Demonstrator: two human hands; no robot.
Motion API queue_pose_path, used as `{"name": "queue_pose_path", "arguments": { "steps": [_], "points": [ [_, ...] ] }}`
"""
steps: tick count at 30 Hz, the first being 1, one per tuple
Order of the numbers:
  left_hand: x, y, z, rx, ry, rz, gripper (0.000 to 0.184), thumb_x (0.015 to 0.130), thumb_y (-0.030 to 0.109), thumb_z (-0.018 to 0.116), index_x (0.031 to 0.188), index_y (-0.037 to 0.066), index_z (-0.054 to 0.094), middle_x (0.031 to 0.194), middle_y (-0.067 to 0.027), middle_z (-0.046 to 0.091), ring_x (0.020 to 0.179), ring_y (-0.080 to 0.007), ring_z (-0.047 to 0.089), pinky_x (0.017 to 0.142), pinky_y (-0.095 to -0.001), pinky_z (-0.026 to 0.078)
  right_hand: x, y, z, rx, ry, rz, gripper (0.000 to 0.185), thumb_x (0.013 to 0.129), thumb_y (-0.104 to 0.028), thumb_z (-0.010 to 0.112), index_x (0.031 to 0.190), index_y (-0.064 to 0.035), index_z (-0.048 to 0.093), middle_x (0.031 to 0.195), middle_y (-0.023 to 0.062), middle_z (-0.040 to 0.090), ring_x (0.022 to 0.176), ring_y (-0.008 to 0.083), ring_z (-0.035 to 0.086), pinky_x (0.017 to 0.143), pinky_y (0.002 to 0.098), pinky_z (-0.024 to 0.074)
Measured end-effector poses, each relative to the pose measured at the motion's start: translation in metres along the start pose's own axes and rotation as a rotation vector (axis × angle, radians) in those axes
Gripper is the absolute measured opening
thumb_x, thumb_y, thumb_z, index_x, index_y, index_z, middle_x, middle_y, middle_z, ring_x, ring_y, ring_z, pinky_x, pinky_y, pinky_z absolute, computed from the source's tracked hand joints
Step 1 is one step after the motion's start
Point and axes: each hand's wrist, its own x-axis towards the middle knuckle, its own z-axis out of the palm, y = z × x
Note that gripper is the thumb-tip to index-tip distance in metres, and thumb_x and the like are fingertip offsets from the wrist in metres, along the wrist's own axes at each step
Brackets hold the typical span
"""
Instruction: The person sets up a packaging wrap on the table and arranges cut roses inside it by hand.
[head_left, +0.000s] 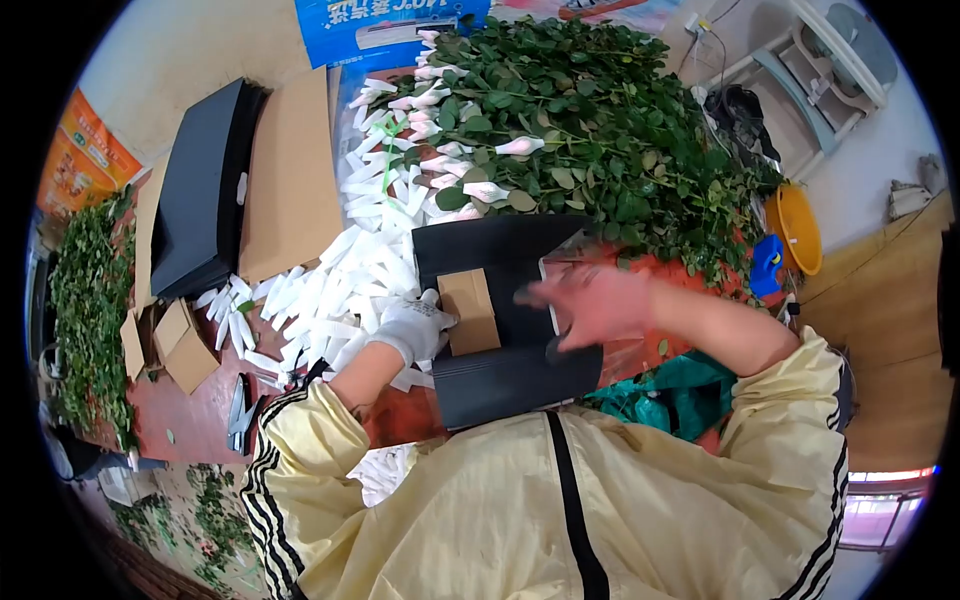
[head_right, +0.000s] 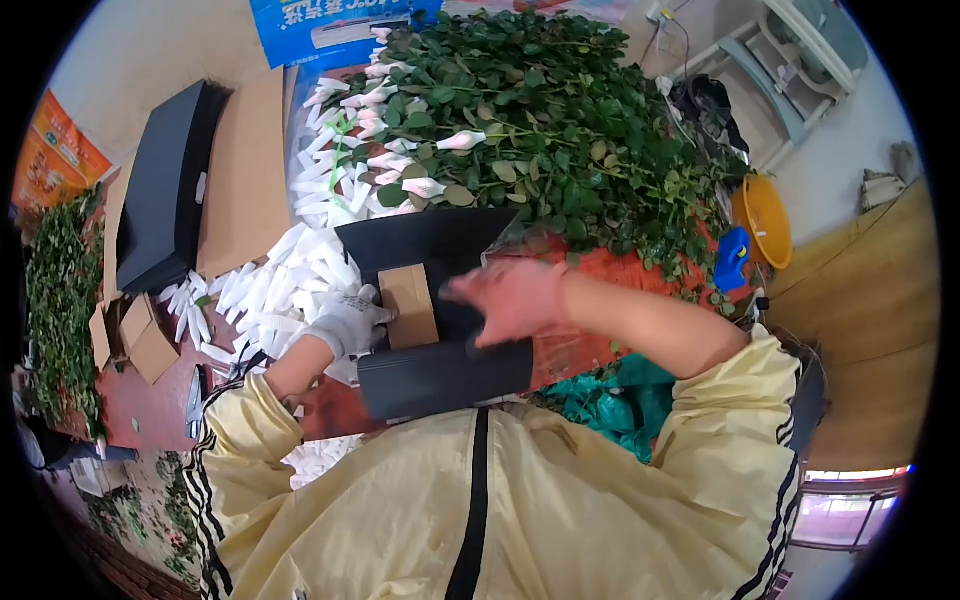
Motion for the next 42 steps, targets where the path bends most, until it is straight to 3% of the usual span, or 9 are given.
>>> {"name": "queue_pose_path", "arguments": {
  "steps": [2, 10, 15, 18, 21, 25, 30, 36, 42],
  "points": [
    [0.002, 0.001, -0.009, 0.016, -0.047, -0.018, 0.035, 0.080, 0.033, 0.057, 0.114, 0.027, 0.062, 0.115, -0.0118, 0.049, 0.109, -0.0308, 0.051, 0.085, -0.0420, 0.045, 0.022, -0.031, -0.003, -0.191, -0.463, 0.100, 0.044, 0.080, -0.029, 0.058, 0.119, -0.0096, 0.050, 0.099, 0.0096, 0.060, 0.092, 0.0232, 0.060, 0.079, 0.0404, 0.0480],
    [0.004, 0.012, -0.008, 0.202, -0.098, 0.001, 0.039, 0.082, 0.039, 0.054, 0.118, 0.023, 0.059, 0.115, -0.0143, 0.049, 0.103, -0.0325, 0.055, 0.080, -0.0419, 0.047, 0.015, -0.036, 0.072, -0.483, -0.047, -0.129, 0.026, 0.079, -0.015, 0.048, 0.103, -0.0053, 0.052, 0.082, 0.0072, 0.057, 0.075, 0.0230, 0.058, 0.061, 0.0344, 0.0436],
    [0.011, 0.017, -0.021, 0.176, -0.234, -0.036, 0.041, 0.086, 0.038, 0.050, 0.124, 0.022, 0.054, 0.131, -0.0115, 0.046, 0.111, -0.0260, 0.055, 0.090, -0.0424, 0.043, 0.025, -0.011, -0.001, -0.086, -0.446, -0.187, 0.045, 0.076, -0.028, 0.063, 0.115, -0.0063, 0.053, 0.091, 0.0109, 0.062, 0.088, 0.0265, 0.061, 0.076, 0.0383, 0.0488],
    [0.019, 0.012, -0.026, 0.272, -0.282, 0.035, 0.043, 0.087, 0.041, 0.046, 0.125, 0.024, 0.053, 0.133, -0.0117, 0.045, 0.111, -0.0255, 0.055, 0.092, -0.0461, 0.038, 0.036, 0.055, -0.073, 0.726, 0.062, -0.079, 0.040, 0.076, -0.033, 0.061, 0.112, -0.0150, 0.060, 0.103, 0.0084, 0.062, 0.103, 0.0246, 0.058, 0.092, 0.0355, 0.0444],
    [0.015, 0.011, -0.030, 0.102, -0.272, 0.000, 0.045, 0.085, 0.040, 0.048, 0.125, 0.019, 0.053, 0.124, -0.0119, 0.051, 0.111, -0.0257, 0.054, 0.093, -0.0470, 0.036, 0.080, 0.139, -0.087, -0.129, 0.746, 0.218, 0.029, 0.076, -0.028, 0.061, 0.101, -0.0140, 0.062, 0.099, 0.0075, 0.061, 0.097, 0.0246, 0.057, 0.086, 0.0373, 0.0447],
    [0.012, -0.007, -0.006, 0.104, -0.028, 0.215, 0.049, 0.083, 0.041, 0.052, 0.123, 0.015, 0.054, 0.117, -0.0151, 0.055, 0.109, -0.0299, 0.053, 0.090, -0.0473, 0.039, 0.126, 0.256, -0.027, -0.603, 0.202, 0.363, 0.013, 0.064, -0.015, 0.048, 0.073, -0.0077, 0.054, 0.081, 0.0127, 0.060, 0.078, 0.0249, 0.053, 0.066, 0.0420, 0.0411],
    [-0.003, 0.008, -0.130, -0.397, -0.378, 0.336, 0.044, 0.083, 0.035, 0.060, 0.115, 0.005, 0.059, 0.106, -0.0157, 0.063, 0.101, -0.0298, 0.059, 0.087, -0.0373, 0.046, 0.107, 0.262, -0.036, -0.451, 0.182, 0.422, 0.025, 0.081, -0.013, 0.045, 0.103, -0.0156, 0.058, 0.092, 0.0092, 0.060, 0.082, 0.0252, 0.060, 0.070, 0.0363, 0.0450],
    [0.044, -0.034, -0.227, -0.887, -0.124, 0.377, 0.034, 0.086, 0.034, 0.062, 0.100, 0.003, 0.067, 0.087, -0.0080, 0.068, 0.079, -0.0150, 0.065, 0.074, -0.0269, 0.051, 0.016, 0.332, -0.165, -0.374, 1.156, 0.580, 0.040, 0.081, -0.024, 0.052, 0.119, -0.0102, 0.055, 0.111, 0.0125, 0.060, 0.099, 0.0276, 0.059, 0.088, 0.0373, 0.0468],
    [0.201, -0.102, -0.195, -0.269, 0.456, 0.092, 0.043, 0.080, 0.019, 0.056, 0.121, 0.007, 0.053, 0.117, -0.0175, 0.054, 0.113, -0.0324, 0.050, 0.095, -0.0388, 0.039, 0.052, 0.363, -0.226, -0.332, 1.142, 0.680, 0.036, 0.079, -0.028, 0.061, 0.113, -0.0141, 0.058, 0.096, 0.0133, 0.064, 0.093, 0.0320, 0.060, 0.080, 0.0404, 0.0480]
  ]
}}
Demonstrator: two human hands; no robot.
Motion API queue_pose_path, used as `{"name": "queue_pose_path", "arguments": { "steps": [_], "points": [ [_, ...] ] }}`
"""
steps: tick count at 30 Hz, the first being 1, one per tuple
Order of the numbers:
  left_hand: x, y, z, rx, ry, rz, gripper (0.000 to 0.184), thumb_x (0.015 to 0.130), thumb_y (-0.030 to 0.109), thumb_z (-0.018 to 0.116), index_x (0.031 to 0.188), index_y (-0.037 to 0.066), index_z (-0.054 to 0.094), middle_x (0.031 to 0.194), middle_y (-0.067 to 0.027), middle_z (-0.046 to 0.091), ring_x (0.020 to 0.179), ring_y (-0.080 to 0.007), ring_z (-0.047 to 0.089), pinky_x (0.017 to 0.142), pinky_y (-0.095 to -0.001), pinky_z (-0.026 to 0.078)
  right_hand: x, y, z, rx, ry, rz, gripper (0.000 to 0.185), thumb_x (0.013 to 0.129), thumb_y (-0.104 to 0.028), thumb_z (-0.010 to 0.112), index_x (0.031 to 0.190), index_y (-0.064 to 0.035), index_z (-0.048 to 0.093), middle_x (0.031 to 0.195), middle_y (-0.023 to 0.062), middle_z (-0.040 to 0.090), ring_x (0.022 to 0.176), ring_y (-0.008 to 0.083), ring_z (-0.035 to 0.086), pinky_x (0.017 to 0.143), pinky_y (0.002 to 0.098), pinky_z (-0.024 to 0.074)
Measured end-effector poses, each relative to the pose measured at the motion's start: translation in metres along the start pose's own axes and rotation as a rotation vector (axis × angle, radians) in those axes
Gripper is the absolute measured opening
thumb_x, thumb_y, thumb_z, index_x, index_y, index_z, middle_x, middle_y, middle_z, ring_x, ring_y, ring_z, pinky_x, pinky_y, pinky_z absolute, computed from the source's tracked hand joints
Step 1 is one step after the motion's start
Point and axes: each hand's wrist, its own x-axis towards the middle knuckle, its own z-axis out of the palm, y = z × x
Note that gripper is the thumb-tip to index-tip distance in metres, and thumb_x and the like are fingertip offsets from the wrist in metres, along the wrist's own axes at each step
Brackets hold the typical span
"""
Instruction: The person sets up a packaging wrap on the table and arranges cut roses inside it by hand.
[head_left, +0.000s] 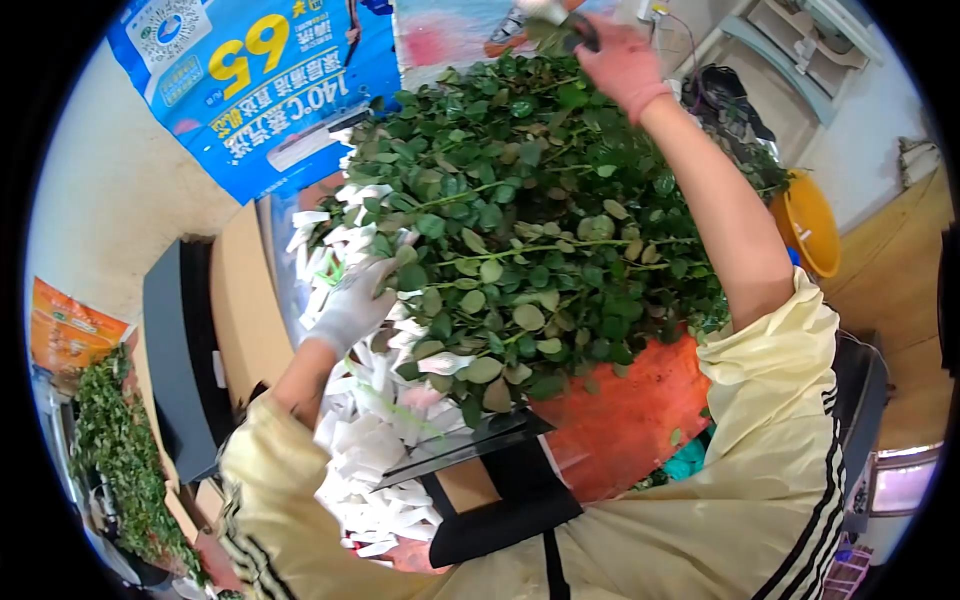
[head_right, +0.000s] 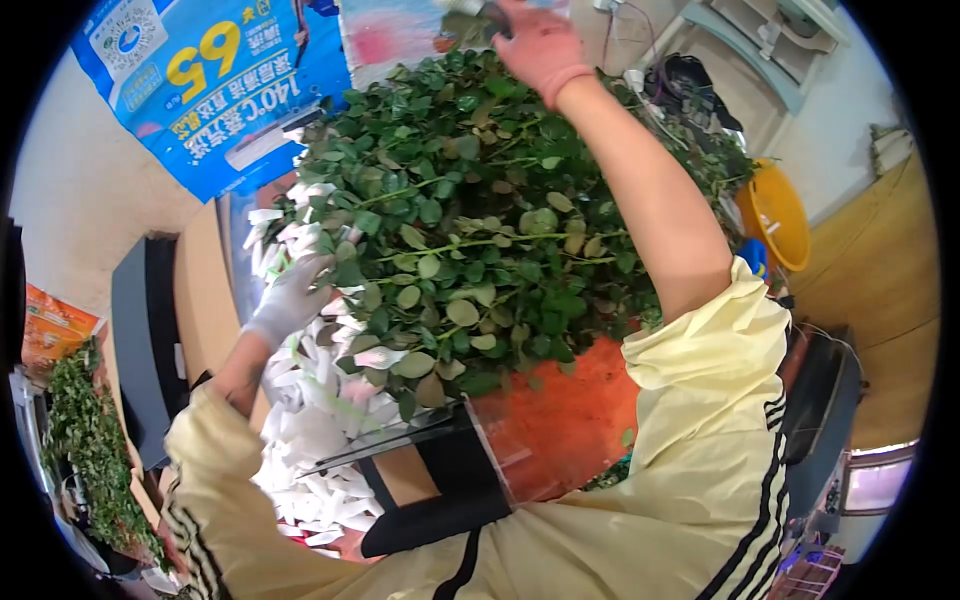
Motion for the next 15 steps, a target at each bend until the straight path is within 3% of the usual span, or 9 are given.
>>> {"name": "queue_pose_path", "arguments": {
  "steps": [1, 3, 7, 8, 10, 11, 12, 13, 15],
  "points": [
    [0.013, -0.015, 0.005, 0.172, -0.002, -0.002, 0.044, 0.079, 0.019, 0.056, 0.121, 0.007, 0.053, 0.119, -0.0173, 0.053, 0.115, -0.0334, 0.048, 0.097, -0.0390, 0.038, -0.008, -0.019, 0.007, -0.153, -0.022, -0.070, 0.037, 0.083, -0.028, 0.054, 0.118, -0.0148, 0.054, 0.108, 0.0121, 0.062, 0.099, 0.0296, 0.059, 0.086, 0.0388, 0.0464],
    [0.029, -0.041, 0.013, 0.407, -0.020, -0.061, 0.049, 0.076, 0.023, 0.058, 0.123, 0.009, 0.053, 0.123, -0.0173, 0.052, 0.118, -0.0340, 0.046, 0.100, -0.0390, 0.036, -0.018, -0.039, 0.019, -0.118, -0.088, -0.113, 0.040, 0.082, -0.027, 0.055, 0.119, -0.0129, 0.051, 0.111, 0.0111, 0.061, 0.101, 0.0284, 0.058, 0.089, 0.0389, 0.0448],
    [0.034, -0.078, 0.031, 0.167, -0.258, -0.242, 0.045, 0.071, 0.033, 0.066, 0.112, 0.015, 0.061, 0.121, -0.0150, 0.051, 0.116, -0.0312, 0.047, 0.097, -0.0419, 0.038, -0.056, -0.068, 0.036, -0.023, -0.125, -0.323, 0.040, 0.084, -0.022, 0.053, 0.122, -0.0118, 0.049, 0.121, 0.0149, 0.055, 0.114, 0.0287, 0.051, 0.098, 0.0371, 0.0400],
    [0.030, -0.078, 0.035, 0.253, -0.198, -0.179, 0.045, 0.069, 0.033, 0.068, 0.109, 0.013, 0.062, 0.117, -0.0142, 0.051, 0.113, -0.0321, 0.047, 0.095, -0.0413, 0.038, -0.063, -0.079, 0.031, 0.048, -0.341, -0.316, 0.048, 0.083, -0.019, 0.055, 0.128, -0.0116, 0.044, 0.124, 0.0147, 0.051, 0.119, 0.0313, 0.046, 0.101, 0.0407, 0.0364],
    [0.027, -0.074, 0.040, 0.414, -0.114, -0.057, 0.043, 0.066, 0.035, 0.071, 0.103, 0.012, 0.065, 0.113, -0.0120, 0.050, 0.109, -0.0321, 0.047, 0.093, -0.0409, 0.039, -0.076, -0.081, 0.021, 0.048, -0.407, -0.366, 0.047, 0.083, -0.016, 0.054, 0.128, -0.0107, 0.045, 0.125, 0.0147, 0.050, 0.119, 0.0318, 0.046, 0.101, 0.0407, 0.0365],
    [0.029, -0.073, 0.042, 0.526, -0.140, -0.057, 0.041, 0.067, 0.039, 0.070, 0.101, 0.017, 0.065, 0.115, -0.0100, 0.050, 0.113, -0.0297, 0.045, 0.093, -0.0407, 0.039, -0.063, -0.087, -0.006, 0.071, -0.550, -0.244, 0.044, 0.082, -0.015, 0.053, 0.125, -0.0084, 0.047, 0.123, 0.0154, 0.052, 0.116, 0.0319, 0.048, 0.099, 0.0401, 0.0382],
    [0.030, -0.072, 0.044, 0.638, -0.165, -0.060, 0.039, 0.069, 0.044, 0.070, 0.100, 0.021, 0.066, 0.117, -0.0080, 0.050, 0.116, -0.0274, 0.044, 0.094, -0.0405, 0.039, -0.054, -0.060, -0.005, 0.181, -0.418, -0.225, 0.043, 0.082, -0.015, 0.052, 0.123, -0.0061, 0.049, 0.120, 0.0170, 0.054, 0.112, 0.0327, 0.051, 0.097, 0.0390, 0.0404],
    [0.028, -0.072, 0.048, 0.636, -0.135, -0.087, 0.038, 0.069, 0.044, 0.070, 0.098, 0.020, 0.067, 0.117, -0.0066, 0.050, 0.117, -0.0253, 0.042, 0.094, -0.0396, 0.038, -0.042, -0.047, -0.025, 0.133, -0.276, -0.129, 0.035, 0.081, -0.015, 0.049, 0.115, -0.0039, 0.053, 0.112, 0.0189, 0.058, 0.104, 0.0329, 0.055, 0.093, 0.0390, 0.0432],
    [0.024, -0.070, 0.053, 0.641, -0.134, -0.092, 0.040, 0.069, 0.039, 0.069, 0.100, 0.015, 0.065, 0.118, -0.0090, 0.049, 0.115, -0.0278, 0.044, 0.094, -0.0404, 0.038, -0.013, 0.006, -0.064, 0.038, -0.078, 0.045, 0.038, 0.082, -0.018, 0.047, 0.118, -0.0055, 0.052, 0.112, 0.0193, 0.059, 0.107, 0.0337, 0.054, 0.094, 0.0395, 0.0421]
  ]
}}
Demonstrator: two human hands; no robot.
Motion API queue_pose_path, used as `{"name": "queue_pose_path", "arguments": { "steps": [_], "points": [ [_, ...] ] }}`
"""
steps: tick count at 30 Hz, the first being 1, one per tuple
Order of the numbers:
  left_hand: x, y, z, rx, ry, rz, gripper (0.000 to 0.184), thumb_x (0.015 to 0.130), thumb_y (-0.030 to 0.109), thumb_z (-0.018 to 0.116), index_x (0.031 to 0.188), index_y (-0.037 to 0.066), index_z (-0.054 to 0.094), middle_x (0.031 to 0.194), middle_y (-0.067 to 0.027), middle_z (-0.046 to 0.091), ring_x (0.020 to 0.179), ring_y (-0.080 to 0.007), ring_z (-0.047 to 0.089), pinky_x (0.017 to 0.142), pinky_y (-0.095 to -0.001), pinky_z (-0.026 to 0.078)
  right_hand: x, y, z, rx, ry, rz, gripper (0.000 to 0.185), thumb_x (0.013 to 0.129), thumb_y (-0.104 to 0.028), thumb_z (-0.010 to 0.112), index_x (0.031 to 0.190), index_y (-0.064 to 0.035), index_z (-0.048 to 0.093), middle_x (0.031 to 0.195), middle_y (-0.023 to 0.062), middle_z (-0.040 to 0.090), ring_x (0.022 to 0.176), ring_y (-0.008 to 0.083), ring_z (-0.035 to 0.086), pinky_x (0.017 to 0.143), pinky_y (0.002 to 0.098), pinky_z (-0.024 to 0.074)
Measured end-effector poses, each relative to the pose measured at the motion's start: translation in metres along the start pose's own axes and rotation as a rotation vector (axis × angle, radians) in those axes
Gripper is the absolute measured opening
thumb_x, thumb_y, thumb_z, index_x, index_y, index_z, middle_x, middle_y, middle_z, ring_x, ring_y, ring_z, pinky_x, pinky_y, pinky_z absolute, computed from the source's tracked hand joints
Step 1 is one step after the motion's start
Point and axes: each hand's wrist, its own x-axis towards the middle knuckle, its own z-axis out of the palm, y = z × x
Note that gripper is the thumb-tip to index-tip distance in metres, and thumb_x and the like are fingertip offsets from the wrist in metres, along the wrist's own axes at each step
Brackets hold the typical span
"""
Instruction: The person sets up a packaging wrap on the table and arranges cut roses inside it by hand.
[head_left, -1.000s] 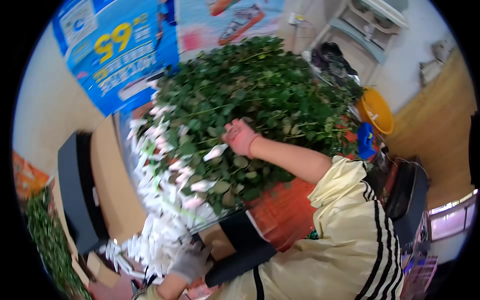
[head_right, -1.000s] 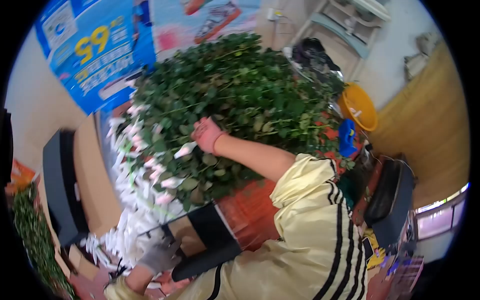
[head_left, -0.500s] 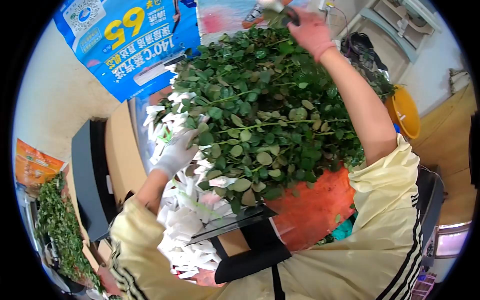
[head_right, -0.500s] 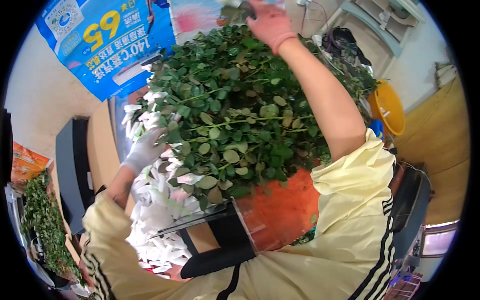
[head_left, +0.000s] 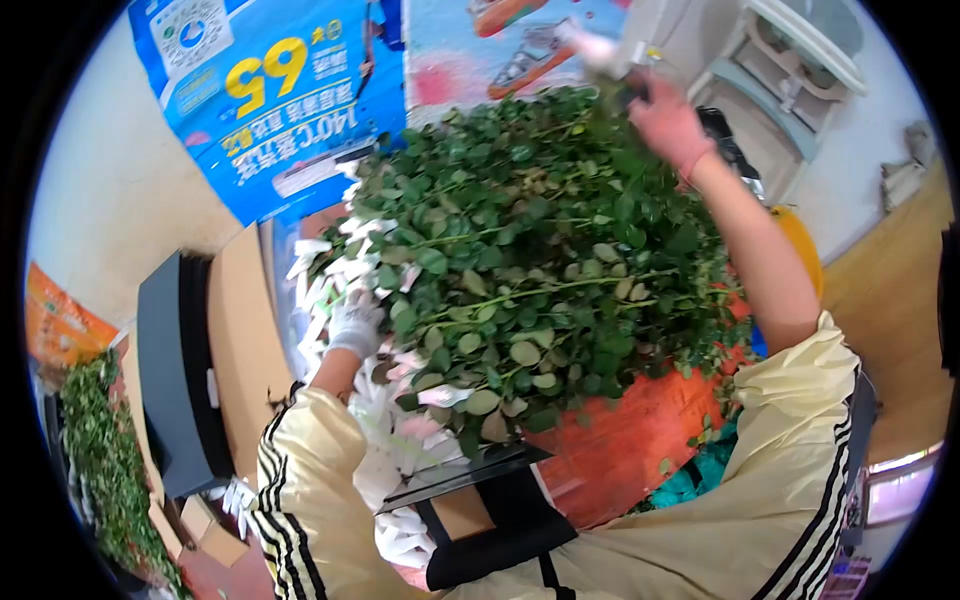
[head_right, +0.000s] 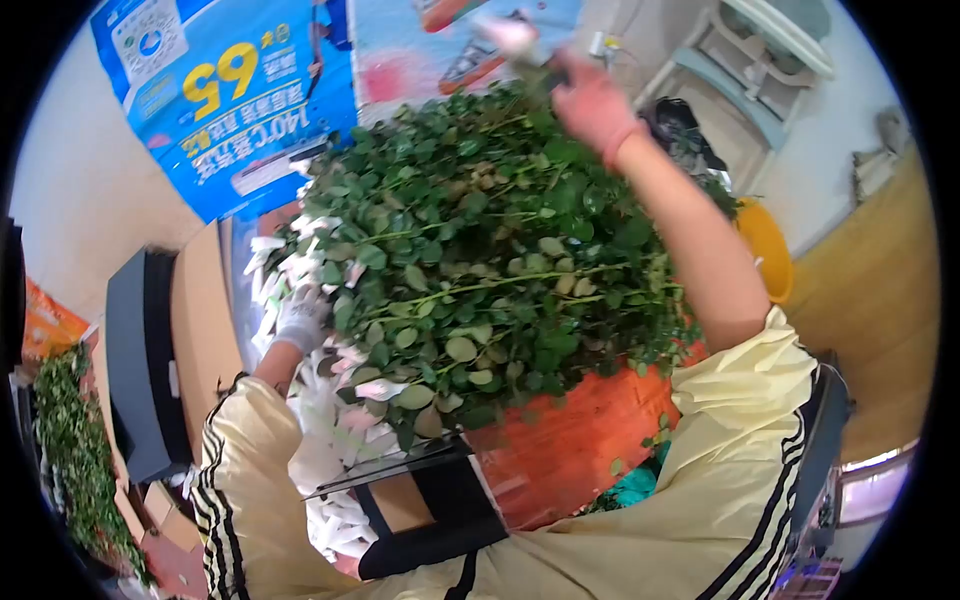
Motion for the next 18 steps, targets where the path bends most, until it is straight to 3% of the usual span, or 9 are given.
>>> {"name": "queue_pose_path", "arguments": {
  "steps": [3, 5, 6, 9, 10, 13, 15, 17, 18],
  "points": [
    [-0.002, -0.013, 0.008, -0.077, 0.353, 0.168, 0.039, 0.069, 0.034, 0.067, 0.100, 0.011, 0.063, 0.118, -0.0121, 0.050, 0.112, -0.0302, 0.046, 0.092, -0.0422, 0.038, 0.051, 0.101, -0.096, -0.377, 0.260, 0.243, 0.043, 0.079, -0.021, 0.052, 0.119, -0.0051, 0.052, 0.112, 0.0190, 0.060, 0.098, 0.0305, 0.061, 0.087, 0.0372, 0.0468],
    [-0.007, -0.007, -0.046, -0.164, 0.235, 0.051, 0.037, 0.070, 0.030, 0.065, 0.100, 0.008, 0.061, 0.108, -0.0132, 0.058, 0.105, -0.0322, 0.052, 0.089, -0.0434, 0.041, 0.054, 0.126, -0.180, 0.066, 0.366, 0.568, 0.042, 0.078, -0.017, 0.053, 0.118, -0.0019, 0.053, 0.108, 0.0195, 0.062, 0.089, 0.0256, 0.064, 0.078, 0.0345, 0.0500],
    [-0.012, -0.009, -0.067, -0.365, 0.120, 0.029, 0.039, 0.070, 0.029, 0.065, 0.104, 0.010, 0.062, 0.105, -0.0137, 0.061, 0.100, -0.0339, 0.055, 0.086, -0.0430, 0.043, 0.065, 0.180, -0.199, 0.537, 0.772, 0.423, 0.023, 0.079, -0.004, 0.058, 0.101, 0.0026, 0.058, 0.090, 0.0129, 0.064, 0.075, 0.0243, 0.065, 0.069, 0.0349, 0.0553],
    [-0.018, -0.030, -0.089, -0.543, -0.032, 0.154, 0.030, 0.073, 0.021, 0.064, 0.097, 0.004, 0.060, 0.081, -0.0104, 0.063, 0.074, -0.0264, 0.062, 0.068, -0.0355, 0.049, 0.064, 0.171, -0.239, 0.965, 1.084, 0.016, 0.033, 0.077, -0.003, 0.054, 0.110, 0.0010, 0.055, 0.095, 0.0115, 0.063, 0.078, 0.0221, 0.062, 0.071, 0.0341, 0.0498],
    [-0.026, -0.030, -0.103, -0.937, -0.241, 0.044, 0.025, 0.079, 0.017, 0.065, 0.098, 0.002, 0.059, 0.080, -0.0060, 0.061, 0.072, -0.0186, 0.061, 0.063, -0.0309, 0.049, 0.069, 0.158, -0.246, 0.920, 1.127, 0.008, 0.031, 0.078, 0.000, 0.055, 0.108, 0.0008, 0.055, 0.091, 0.0083, 0.062, 0.076, 0.0215, 0.059, 0.072, 0.0334, 0.0491],
    [-0.041, -0.042, -0.101, -1.467, -0.382, 0.024, 0.026, 0.085, 0.016, 0.063, 0.104, -0.001, 0.056, 0.082, -0.0044, 0.060, 0.074, -0.0153, 0.059, 0.063, -0.0304, 0.049, 0.061, 0.083, -0.238, 0.551, 1.027, -0.159, 0.022, 0.081, -0.008, 0.059, 0.099, 0.0044, 0.060, 0.090, 0.0081, 0.064, 0.076, 0.0188, 0.062, 0.073, 0.0297, 0.0509],
    [-0.057, -0.033, -0.104, -1.643, -0.425, 0.048, 0.040, 0.088, 0.013, 0.060, 0.122, -0.004, 0.049, 0.090, -0.0071, 0.060, 0.070, -0.0143, 0.056, 0.060, -0.0289, 0.047, 0.034, -0.017, -0.204, 0.602, 0.679, -0.074, 0.027, 0.084, -0.013, 0.056, 0.109, -0.0034, 0.058, 0.087, 0.0056, 0.065, 0.076, 0.0159, 0.061, 0.067, 0.0304, 0.0522],
    [-0.068, -0.028, -0.112, -1.840, -0.665, 0.174, 0.051, 0.087, 0.010, 0.058, 0.133, -0.003, 0.039, 0.100, -0.0079, 0.058, 0.072, -0.0114, 0.054, 0.060, -0.0271, 0.044, -0.012, -0.099, -0.159, 0.200, 0.441, -0.056, 0.026, 0.082, -0.012, 0.058, 0.102, 0.0029, 0.060, 0.091, 0.0102, 0.065, 0.080, 0.0196, 0.063, 0.075, 0.0290, 0.0485],
    [-0.079, -0.024, -0.122, -2.008, -0.760, 0.145, 0.054, 0.086, 0.012, 0.060, 0.133, -0.002, 0.039, 0.108, -0.0081, 0.056, 0.080, -0.0107, 0.055, 0.065, -0.0267, 0.048, -0.029, -0.125, -0.130, 0.266, 0.346, -0.437, 0.029, 0.082, -0.015, 0.055, 0.107, -0.0004, 0.060, 0.099, 0.0132, 0.065, 0.093, 0.0245, 0.061, 0.081, 0.0340, 0.0475]
  ]
}}
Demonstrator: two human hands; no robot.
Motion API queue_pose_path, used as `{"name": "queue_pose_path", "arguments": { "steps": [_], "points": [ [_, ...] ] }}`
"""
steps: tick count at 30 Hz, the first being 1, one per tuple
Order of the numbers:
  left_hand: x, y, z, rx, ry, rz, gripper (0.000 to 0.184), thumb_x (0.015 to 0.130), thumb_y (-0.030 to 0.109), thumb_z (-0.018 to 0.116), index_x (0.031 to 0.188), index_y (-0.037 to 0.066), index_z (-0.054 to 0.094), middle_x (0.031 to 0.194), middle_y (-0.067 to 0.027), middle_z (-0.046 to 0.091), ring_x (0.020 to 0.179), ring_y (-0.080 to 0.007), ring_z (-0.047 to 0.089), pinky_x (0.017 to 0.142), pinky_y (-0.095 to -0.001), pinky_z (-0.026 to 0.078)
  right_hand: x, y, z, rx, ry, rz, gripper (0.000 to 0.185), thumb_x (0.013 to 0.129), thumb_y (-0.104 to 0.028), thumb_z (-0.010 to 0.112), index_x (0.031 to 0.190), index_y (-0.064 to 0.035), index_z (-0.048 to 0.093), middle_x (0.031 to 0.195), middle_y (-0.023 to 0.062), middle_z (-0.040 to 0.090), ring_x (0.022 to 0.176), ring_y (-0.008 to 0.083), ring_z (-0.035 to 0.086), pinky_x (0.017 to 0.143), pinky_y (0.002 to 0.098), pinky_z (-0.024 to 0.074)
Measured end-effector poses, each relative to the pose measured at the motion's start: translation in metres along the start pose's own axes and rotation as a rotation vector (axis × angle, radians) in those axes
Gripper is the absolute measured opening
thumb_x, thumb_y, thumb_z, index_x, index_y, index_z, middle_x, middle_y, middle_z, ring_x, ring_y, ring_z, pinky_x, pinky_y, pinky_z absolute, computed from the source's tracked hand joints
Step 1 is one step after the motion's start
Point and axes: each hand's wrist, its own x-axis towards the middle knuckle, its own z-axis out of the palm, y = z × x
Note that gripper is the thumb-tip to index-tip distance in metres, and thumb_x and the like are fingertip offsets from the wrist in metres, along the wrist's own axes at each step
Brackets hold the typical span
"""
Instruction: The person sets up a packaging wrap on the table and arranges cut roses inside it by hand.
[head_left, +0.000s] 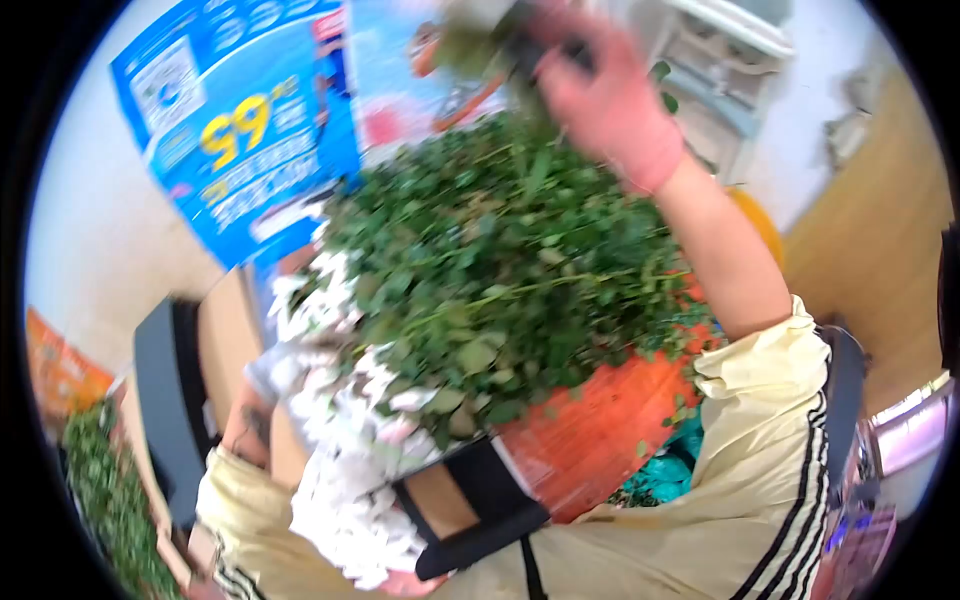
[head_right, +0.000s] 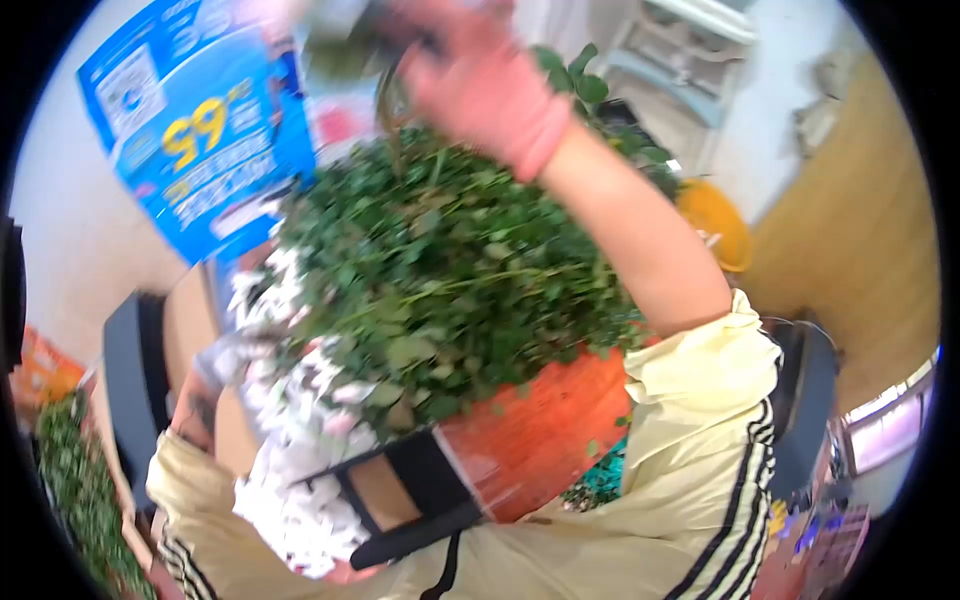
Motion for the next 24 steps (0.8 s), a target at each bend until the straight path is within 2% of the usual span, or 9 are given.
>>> {"name": "queue_pose_path", "arguments": {
  "steps": [1, 2, 7, 9, 13, 17, 19, 21, 24],
  "points": [
    [-0.010, 0.005, 0.018, 0.032, 0.067, 0.029, 0.055, 0.085, 0.013, 0.061, 0.133, -0.001, 0.039, 0.114, -0.0086, 0.053, 0.086, -0.0122, 0.056, 0.068, -0.0278, 0.051, -0.020, -0.018, 0.037, -0.201, -0.089, -0.288, 0.033, 0.079, -0.014, 0.056, 0.110, -0.0043, 0.061, 0.112, 0.0120, 0.061, 0.107, 0.0253, 0.056, 0.087, 0.0369, 0.0454],
    [-0.020, 0.010, 0.035, 0.067, 0.135, 0.055, 0.056, 0.084, 0.015, 0.062, 0.133, 0.000, 0.040, 0.120, -0.0091, 0.050, 0.091, -0.0137, 0.057, 0.071, -0.0289, 0.054, -0.046, -0.039, 0.059, -0.162, -0.380, -0.210, 0.042, 0.076, -0.014, 0.058, 0.117, -0.0091, 0.057, 0.116, 0.0101, 0.057, 0.111, 0.0244, 0.053, 0.093, 0.0379, 0.0422],
    [-0.037, 0.018, 0.070, -0.062, 0.360, 0.189, 0.051, 0.084, 0.019, 0.062, 0.129, 0.004, 0.044, 0.112, -0.0071, 0.061, 0.087, -0.0184, 0.065, 0.070, -0.0337, 0.057, -0.145, -0.096, 0.151, 0.241, -0.597, -0.141, 0.062, 0.075, -0.031, 0.060, 0.128, -0.0038, 0.043, 0.117, 0.0140, 0.052, 0.108, 0.0295, 0.052, 0.095, 0.0385, 0.0399],
    [-0.033, 0.013, 0.071, -0.080, 0.258, 0.399, 0.055, 0.086, 0.032, 0.060, 0.131, 0.005, 0.043, 0.120, -0.0125, 0.057, 0.106, -0.0273, 0.060, 0.072, -0.0364, 0.056, -0.148, -0.096, 0.150, 0.331, -0.655, 0.015, 0.066, 0.075, -0.034, 0.062, 0.129, -0.0023, 0.042, 0.111, 0.0149, 0.056, 0.102, 0.0319, 0.055, 0.094, 0.0394, 0.0401],
    [-0.015, 0.026, 0.079, -0.385, 0.011, 0.644, 0.063, 0.087, 0.053, 0.051, 0.126, 0.003, 0.045, 0.119, -0.0146, 0.056, 0.107, -0.0267, 0.057, 0.086, -0.0394, 0.050, -0.085, -0.058, 0.089, 0.151, -0.955, 0.186, 0.060, 0.078, -0.030, 0.060, 0.130, -0.0077, 0.043, 0.115, 0.0174, 0.057, 0.110, 0.0314, 0.052, 0.098, 0.0387, 0.0394],
    [0.044, -0.010, -0.003, 0.972, 0.569, 0.410, 0.040, 0.087, 0.037, 0.054, 0.114, 0.007, 0.059, 0.099, -0.0078, 0.065, 0.094, -0.0217, 0.062, 0.084, -0.0313, 0.047, -0.012, 0.054, -0.029, -0.247, -0.306, 0.322, 0.048, 0.081, -0.018, 0.058, 0.126, -0.0044, 0.047, 0.115, 0.0164, 0.058, 0.104, 0.0218, 0.057, 0.091, 0.0336, 0.0457],
    [0.067, -0.031, -0.025, 1.391, 0.536, 0.140, 0.049, 0.082, 0.031, 0.056, 0.125, 0.008, 0.051, 0.120, -0.0162, 0.057, 0.113, -0.0319, 0.052, 0.096, -0.0389, 0.040, 0.019, 0.143, -0.099, -0.344, -0.107, 0.461, 0.050, 0.084, -0.017, 0.056, 0.131, -0.0038, 0.042, 0.117, 0.0166, 0.057, 0.106, 0.0198, 0.056, 0.090, 0.0331, 0.0463],
    [0.096, -0.070, -0.076, 1.609, 0.526, 0.162, 0.058, 0.076, 0.026, 0.056, 0.131, 0.009, 0.045, 0.130, -0.0151, 0.049, 0.124, -0.0333, 0.040, 0.104, -0.0392, 0.033, 0.017, 0.189, -0.159, -0.410, 0.053, 0.508, 0.049, 0.084, -0.016, 0.055, 0.130, -0.0051, 0.043, 0.117, 0.0169, 0.057, 0.105, 0.0206, 0.057, 0.089, 0.0334, 0.0467],
    [0.119, -0.095, -0.096, 1.570, 0.488, 0.080, 0.056, 0.075, 0.027, 0.057, 0.128, 0.011, 0.049, 0.117, -0.0181, 0.055, 0.111, -0.0362, 0.050, 0.096, -0.0408, 0.039, 0.017, 0.191, -0.210, -0.394, 0.165, 0.467, 0.047, 0.084, -0.015, 0.053, 0.129, -0.0071, 0.044, 0.117, 0.0173, 0.057, 0.103, 0.0218, 0.058, 0.087, 0.0338, 0.0473]
  ]
}}
